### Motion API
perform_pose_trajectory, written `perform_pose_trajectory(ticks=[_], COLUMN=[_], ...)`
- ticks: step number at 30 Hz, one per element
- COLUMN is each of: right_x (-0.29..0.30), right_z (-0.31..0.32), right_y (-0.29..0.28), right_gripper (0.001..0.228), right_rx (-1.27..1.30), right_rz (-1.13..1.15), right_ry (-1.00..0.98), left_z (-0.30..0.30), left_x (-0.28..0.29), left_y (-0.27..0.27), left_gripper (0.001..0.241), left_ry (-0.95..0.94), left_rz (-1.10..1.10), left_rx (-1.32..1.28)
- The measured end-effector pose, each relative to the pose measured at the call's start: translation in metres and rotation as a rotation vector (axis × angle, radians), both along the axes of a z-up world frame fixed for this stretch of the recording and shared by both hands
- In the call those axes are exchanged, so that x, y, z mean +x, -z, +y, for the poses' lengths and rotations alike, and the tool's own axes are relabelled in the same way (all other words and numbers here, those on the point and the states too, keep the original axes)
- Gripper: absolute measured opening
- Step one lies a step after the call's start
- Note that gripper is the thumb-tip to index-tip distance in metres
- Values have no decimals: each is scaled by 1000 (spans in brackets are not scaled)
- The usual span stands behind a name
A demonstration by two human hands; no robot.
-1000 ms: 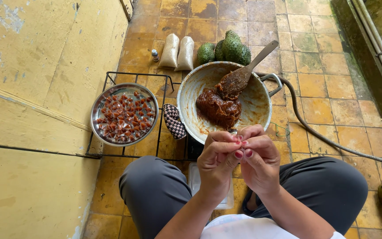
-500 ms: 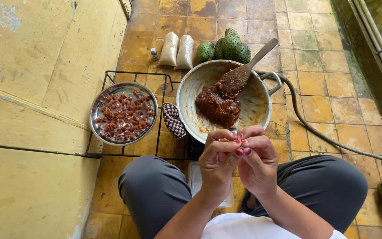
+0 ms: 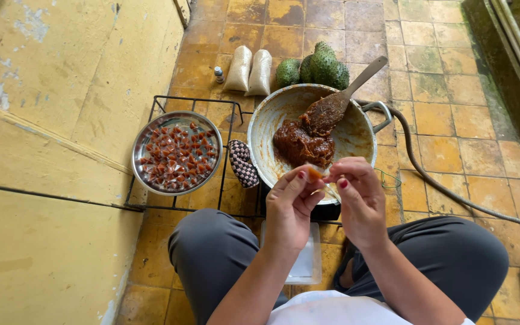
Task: Scooping portions of a thick brown paste from a pot and wrapping them in individual plastic wrappers
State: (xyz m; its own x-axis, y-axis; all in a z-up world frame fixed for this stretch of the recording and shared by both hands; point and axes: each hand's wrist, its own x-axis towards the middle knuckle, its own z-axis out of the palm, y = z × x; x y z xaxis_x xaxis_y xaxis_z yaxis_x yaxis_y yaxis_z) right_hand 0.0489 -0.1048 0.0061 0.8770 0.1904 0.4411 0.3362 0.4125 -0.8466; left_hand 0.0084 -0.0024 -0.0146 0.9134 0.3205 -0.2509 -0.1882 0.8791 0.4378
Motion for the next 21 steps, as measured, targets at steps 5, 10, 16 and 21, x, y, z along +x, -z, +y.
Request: perform_pose_trajectory(ticks=[5, 10, 16, 21], right_x=[10, 16, 28, 32], right_z=[-10, -6, 0, 1], right_y=[10, 10, 12, 19], right_gripper=[22, 23, 28, 18], right_rx=[-184, -299, -555, -693], right_rz=[-4, -62, -471, -779], right_ry=[3, 40, 231, 437], left_z=[12, 13, 11, 6], left_x=[6, 8, 9, 8], left_y=[2, -1, 0, -6], left_gripper=[14, 11, 13, 18], left_ry=[56, 64, 23, -4], left_rz=[120, 146, 180, 195], left_rx=[-119, -141, -19, 107])
